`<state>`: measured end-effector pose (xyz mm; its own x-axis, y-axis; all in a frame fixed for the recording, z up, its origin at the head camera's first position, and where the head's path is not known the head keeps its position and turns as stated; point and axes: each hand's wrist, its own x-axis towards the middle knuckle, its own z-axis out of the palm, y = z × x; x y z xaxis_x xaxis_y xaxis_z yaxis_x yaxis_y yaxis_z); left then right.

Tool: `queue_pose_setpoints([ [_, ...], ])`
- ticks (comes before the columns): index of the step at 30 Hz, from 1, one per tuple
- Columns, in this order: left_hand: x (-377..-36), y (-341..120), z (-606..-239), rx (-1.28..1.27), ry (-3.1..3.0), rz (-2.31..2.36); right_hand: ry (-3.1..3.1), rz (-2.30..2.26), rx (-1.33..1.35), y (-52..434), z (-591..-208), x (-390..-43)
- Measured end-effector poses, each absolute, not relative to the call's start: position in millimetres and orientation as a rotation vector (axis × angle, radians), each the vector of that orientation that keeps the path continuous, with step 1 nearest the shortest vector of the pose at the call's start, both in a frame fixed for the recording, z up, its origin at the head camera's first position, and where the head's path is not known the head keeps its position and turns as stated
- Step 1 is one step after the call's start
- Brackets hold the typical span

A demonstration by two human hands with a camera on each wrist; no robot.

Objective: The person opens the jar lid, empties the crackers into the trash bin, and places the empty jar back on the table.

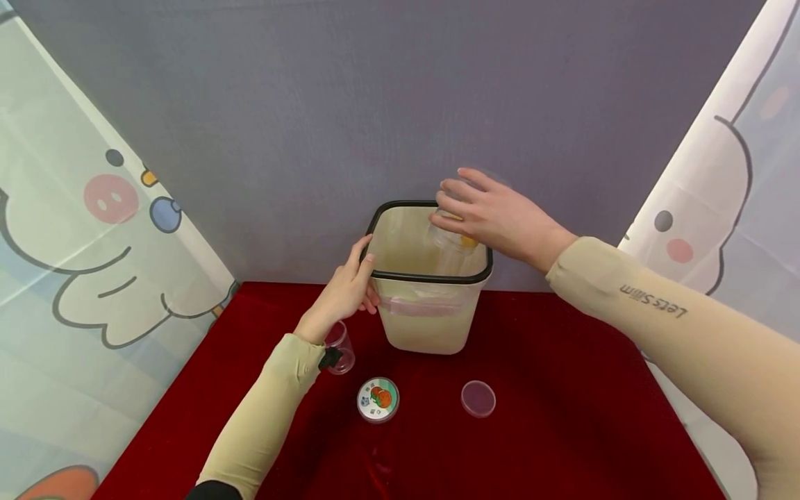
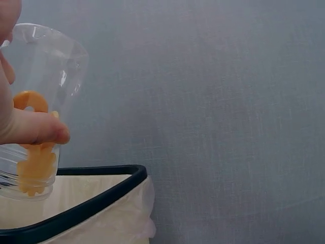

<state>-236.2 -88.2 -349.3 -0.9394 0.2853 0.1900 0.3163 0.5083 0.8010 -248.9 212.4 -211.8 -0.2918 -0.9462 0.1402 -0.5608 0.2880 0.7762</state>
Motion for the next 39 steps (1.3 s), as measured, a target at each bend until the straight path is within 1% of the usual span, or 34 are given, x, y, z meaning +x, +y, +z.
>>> queue_pose_setpoints([
  [5, -236.3, -88.0, -349.3, -0.536, -2.696, -1.433, -1.966, -0.847, 1.346, 207.3, -209.6, -248.0],
  [15, -235.0, -87.4, -350.8, -0.523, -2.708, -1.424, -1.977, -0.633, 1.377, 207.0, -215.3, -247.9],
  [21, -235.0, -87.9, -350.3, -0.527, -2.708, -1.422, -1.968, -0.528, 1.376, 206.2, -211.9, -246.0],
  [39, -236.4, -89.3, -352.2, -0.516, -2.683, -1.435, -1.981, -0.506, 1.327, 203.9, -206.5, -244.6],
])
